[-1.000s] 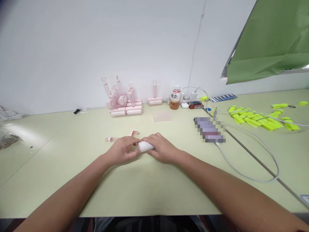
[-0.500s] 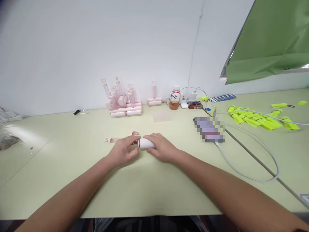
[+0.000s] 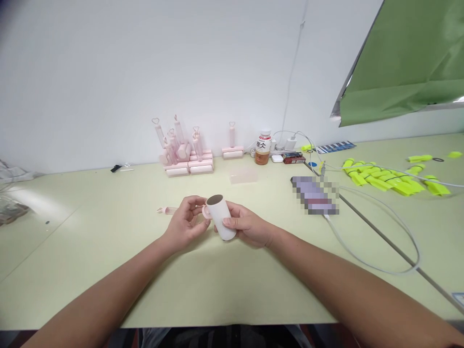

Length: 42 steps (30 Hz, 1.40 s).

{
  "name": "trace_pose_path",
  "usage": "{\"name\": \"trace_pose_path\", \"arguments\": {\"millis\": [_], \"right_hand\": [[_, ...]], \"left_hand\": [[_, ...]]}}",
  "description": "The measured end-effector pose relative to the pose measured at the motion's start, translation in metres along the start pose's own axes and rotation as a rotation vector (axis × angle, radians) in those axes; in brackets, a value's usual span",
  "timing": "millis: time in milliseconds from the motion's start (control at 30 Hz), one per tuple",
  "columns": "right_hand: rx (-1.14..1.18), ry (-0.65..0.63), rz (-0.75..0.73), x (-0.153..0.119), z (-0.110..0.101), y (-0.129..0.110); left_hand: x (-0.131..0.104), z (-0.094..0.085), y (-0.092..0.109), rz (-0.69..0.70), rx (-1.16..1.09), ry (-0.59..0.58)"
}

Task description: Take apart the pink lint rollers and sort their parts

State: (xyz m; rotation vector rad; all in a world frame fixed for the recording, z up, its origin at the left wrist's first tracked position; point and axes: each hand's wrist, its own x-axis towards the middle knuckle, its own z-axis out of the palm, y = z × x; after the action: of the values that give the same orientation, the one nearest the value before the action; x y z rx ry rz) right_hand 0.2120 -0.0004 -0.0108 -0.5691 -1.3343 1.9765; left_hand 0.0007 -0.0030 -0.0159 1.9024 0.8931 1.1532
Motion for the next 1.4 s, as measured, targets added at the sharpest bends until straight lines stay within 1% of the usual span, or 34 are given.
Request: {"name": "trace_pose_path", "arguments": {"millis": [67, 133, 233, 333, 467, 533, 633, 700, 767, 867, 933, 1100, 1300, 1400], "right_hand": [[0.071, -0.049, 0.026, -0.001, 0.005, 0.001], [0.094, -0.050, 0.040, 0.000, 0.007, 0.002], [0.055, 0.024, 0.077, 0.002, 0.006, 0.005], [0.030, 0.081, 0.103, 0.004, 0.004, 0.008], [0.157, 0.099, 0.049, 0.005, 0.003, 0.008], [0.229, 0.107, 0.032, 0.006, 0.002, 0.007], [0.270, 0.122, 0.007, 0.007, -0.002, 0.005], [0.258, 0.142, 0.001, 0.008, -0.004, 0.005], [0.238, 0.171, 0.011, 0.008, -0.005, 0.006], [0.215, 0.196, 0.023, 0.008, -0.006, 0.008], [0.204, 0.193, 0.028, 0.008, -0.005, 0.008], [0.179, 0.195, 0.009, 0.007, -0.005, 0.006], [0.191, 0.229, -0.025, 0.007, 0.000, 0.007], [0.203, 0.231, -0.037, 0.007, 0.003, 0.008]], "left_hand": [[-0.002, 0.003, -0.001, 0.026, 0.008, -0.017], [-0.003, 0.004, 0.000, 0.056, 0.026, -0.033], [-0.002, 0.000, 0.001, 0.095, 0.011, -0.082], [0.001, -0.003, 0.002, 0.033, -0.089, -0.069], [0.005, -0.005, 0.004, -0.134, -0.245, 0.017], [0.007, -0.007, 0.004, -0.206, -0.266, 0.105], [0.009, -0.010, 0.005, -0.262, -0.286, 0.241], [0.011, -0.012, 0.005, -0.287, -0.307, 0.278], [0.012, -0.012, 0.005, -0.309, -0.316, 0.283], [0.011, -0.012, 0.004, -0.304, -0.304, 0.281], [0.011, -0.012, 0.003, -0.290, -0.297, 0.273], [0.009, -0.010, 0.000, -0.308, -0.267, 0.259], [0.008, -0.007, -0.004, -0.271, -0.244, 0.287], [0.008, -0.007, -0.006, -0.221, -0.245, 0.297]]}}
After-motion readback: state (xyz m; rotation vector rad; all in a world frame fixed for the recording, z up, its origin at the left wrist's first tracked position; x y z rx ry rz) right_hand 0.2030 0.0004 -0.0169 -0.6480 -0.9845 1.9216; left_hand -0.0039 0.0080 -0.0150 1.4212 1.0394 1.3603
